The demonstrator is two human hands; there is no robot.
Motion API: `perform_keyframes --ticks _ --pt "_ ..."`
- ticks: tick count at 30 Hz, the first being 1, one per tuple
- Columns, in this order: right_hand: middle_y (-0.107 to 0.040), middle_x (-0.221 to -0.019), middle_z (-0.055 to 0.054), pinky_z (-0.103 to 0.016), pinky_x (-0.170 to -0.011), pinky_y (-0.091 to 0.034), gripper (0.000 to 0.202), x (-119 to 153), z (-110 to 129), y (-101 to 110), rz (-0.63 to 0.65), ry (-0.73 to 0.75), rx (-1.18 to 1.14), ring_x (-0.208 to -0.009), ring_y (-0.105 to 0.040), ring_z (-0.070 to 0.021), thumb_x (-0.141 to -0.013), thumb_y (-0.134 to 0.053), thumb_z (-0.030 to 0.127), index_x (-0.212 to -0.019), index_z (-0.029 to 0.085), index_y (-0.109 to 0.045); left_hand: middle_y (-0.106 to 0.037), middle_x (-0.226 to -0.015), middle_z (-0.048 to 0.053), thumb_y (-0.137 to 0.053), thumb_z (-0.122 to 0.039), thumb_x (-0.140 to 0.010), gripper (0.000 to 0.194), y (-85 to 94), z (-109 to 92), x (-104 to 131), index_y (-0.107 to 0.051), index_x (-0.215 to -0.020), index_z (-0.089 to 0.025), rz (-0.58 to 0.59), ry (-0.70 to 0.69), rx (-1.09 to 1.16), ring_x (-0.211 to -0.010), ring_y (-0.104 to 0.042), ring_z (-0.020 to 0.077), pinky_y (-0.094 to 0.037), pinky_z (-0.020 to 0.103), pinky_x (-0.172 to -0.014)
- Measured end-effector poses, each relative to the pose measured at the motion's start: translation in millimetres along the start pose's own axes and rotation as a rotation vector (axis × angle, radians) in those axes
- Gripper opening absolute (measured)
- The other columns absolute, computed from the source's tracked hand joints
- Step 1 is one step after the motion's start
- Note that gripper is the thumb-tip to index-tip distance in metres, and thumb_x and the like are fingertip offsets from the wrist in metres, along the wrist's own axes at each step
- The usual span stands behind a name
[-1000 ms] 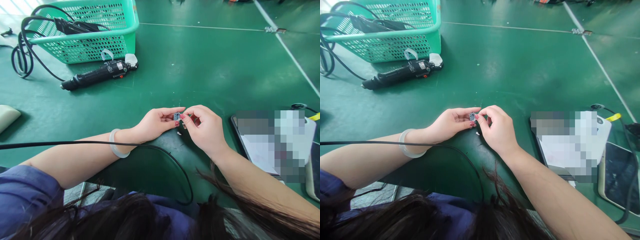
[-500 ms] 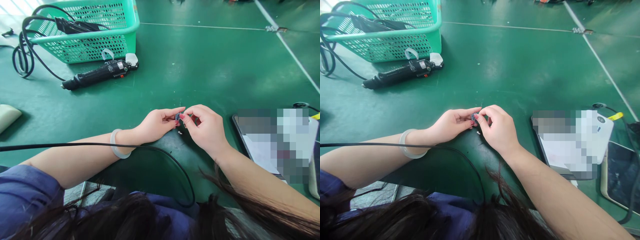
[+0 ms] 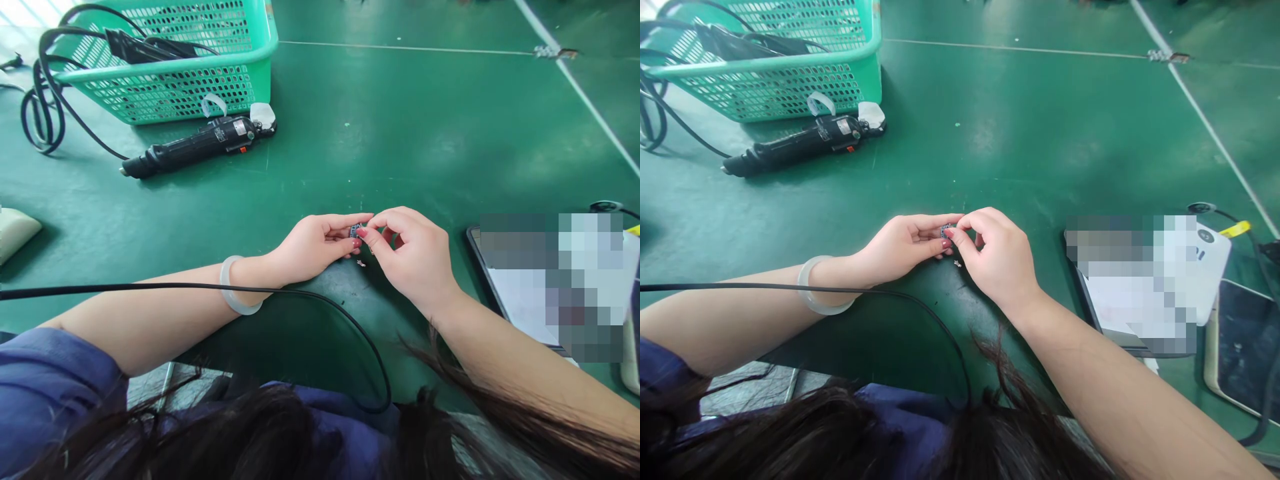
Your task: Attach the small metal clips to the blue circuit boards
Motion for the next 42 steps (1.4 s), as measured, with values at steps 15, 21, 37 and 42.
perform_keyframes --ticks 15,21,37,42 --pt "-0.065 -0.074 0.000 -0.029 -0.059 -0.039 0.012 -3 -19 6 0.279 -0.169 0.133 -0.061 -0.053 -0.0135 -0.077 -0.069 0.017 -0.086 0.024 -0.074 -0.076 -0.094 0.007 -0.065 -0.017 -0.086 0.033 8.1 2 -1 -0.066 -0.119 -0.013 -0.127 0.072 0.173 -0.080 -0.067 0.0091 -0.054 0.026 -0.080" --pt "-0.067 -0.081 -0.001 -0.030 -0.059 -0.039 0.015 -2 -22 -2 0.391 -0.162 0.202 -0.067 -0.055 -0.0149 -0.077 -0.064 0.013 -0.083 0.023 -0.073 -0.074 -0.105 0.009 -0.063 -0.016 -0.087 0.034 7.7 6 -1 -0.062 -0.120 -0.013 -0.155 0.093 0.230 -0.085 -0.070 0.0100 -0.055 0.027 -0.087" --pt "-0.066 -0.083 -0.001 -0.030 -0.063 -0.036 0.017 0 -22 -6 0.363 -0.081 0.296 -0.071 -0.056 -0.0159 -0.086 -0.053 0.014 -0.074 0.021 -0.065 -0.071 -0.104 0.008 -0.058 -0.008 -0.087 0.027 6.5 1 -3 -0.060 -0.113 -0.012 -0.144 0.118 0.182 -0.090 -0.071 0.0115 -0.056 0.027 -0.083" --pt "-0.063 -0.085 -0.002 -0.030 -0.060 -0.033 0.017 1 -23 -9 0.395 -0.064 0.339 -0.069 -0.053 -0.0156 -0.085 -0.050 0.013 -0.076 0.020 -0.062 -0.071 -0.103 0.008 -0.059 -0.007 -0.086 0.025 6.0 1 -3 -0.059 -0.111 -0.012 -0.143 0.117 0.179 -0.088 -0.070 0.0110 -0.056 0.025 -0.081"
Point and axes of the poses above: each hand's wrist, its own x-axis away from the middle knuckle, its own y-axis out of the back of the hand, z = x × y, the point moved 5 cm from there along -x, towards the middle knuckle
